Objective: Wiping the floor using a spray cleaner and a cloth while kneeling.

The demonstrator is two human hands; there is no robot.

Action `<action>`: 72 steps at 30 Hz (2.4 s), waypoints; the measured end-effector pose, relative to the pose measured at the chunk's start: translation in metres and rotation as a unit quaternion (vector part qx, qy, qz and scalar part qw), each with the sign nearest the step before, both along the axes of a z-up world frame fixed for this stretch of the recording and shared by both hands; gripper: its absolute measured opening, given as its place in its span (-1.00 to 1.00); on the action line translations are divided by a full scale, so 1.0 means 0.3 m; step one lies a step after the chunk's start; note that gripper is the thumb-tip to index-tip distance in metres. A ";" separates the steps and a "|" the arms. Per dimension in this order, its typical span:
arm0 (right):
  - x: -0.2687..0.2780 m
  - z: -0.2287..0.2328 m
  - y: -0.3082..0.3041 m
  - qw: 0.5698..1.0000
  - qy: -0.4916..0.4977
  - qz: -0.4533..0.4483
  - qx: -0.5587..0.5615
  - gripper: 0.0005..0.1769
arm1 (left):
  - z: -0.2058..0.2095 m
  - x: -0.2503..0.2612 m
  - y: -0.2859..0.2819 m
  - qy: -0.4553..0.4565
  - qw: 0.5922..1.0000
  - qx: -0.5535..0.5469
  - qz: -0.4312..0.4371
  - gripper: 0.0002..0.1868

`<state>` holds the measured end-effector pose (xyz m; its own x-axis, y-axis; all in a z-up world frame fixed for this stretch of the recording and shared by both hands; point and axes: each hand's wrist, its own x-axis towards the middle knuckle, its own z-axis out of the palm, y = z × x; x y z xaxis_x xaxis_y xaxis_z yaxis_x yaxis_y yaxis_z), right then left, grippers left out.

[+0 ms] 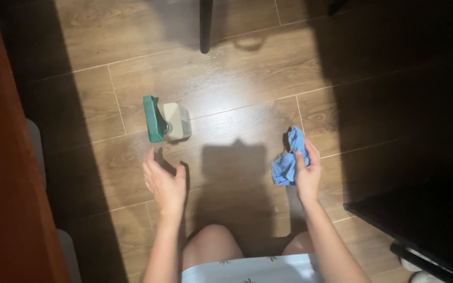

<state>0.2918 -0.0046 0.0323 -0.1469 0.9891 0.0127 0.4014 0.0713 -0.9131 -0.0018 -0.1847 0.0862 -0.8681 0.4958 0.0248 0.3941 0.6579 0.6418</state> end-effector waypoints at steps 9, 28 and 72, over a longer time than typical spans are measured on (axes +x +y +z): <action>0.082 -0.026 0.020 0.998 -0.022 0.055 -0.003 -0.49 | -0.089 0.344 0.067 -0.090 0.990 0.006 -0.106 -0.72; 0.157 0.000 0.030 0.981 -0.098 0.160 0.052 -0.74 | -0.018 0.512 0.312 -0.015 0.979 -0.040 -0.199 -0.56; 0.455 -0.132 0.134 0.975 0.031 -0.122 -0.182 -0.88 | -0.019 0.765 0.335 0.028 0.910 0.038 -0.411 -0.70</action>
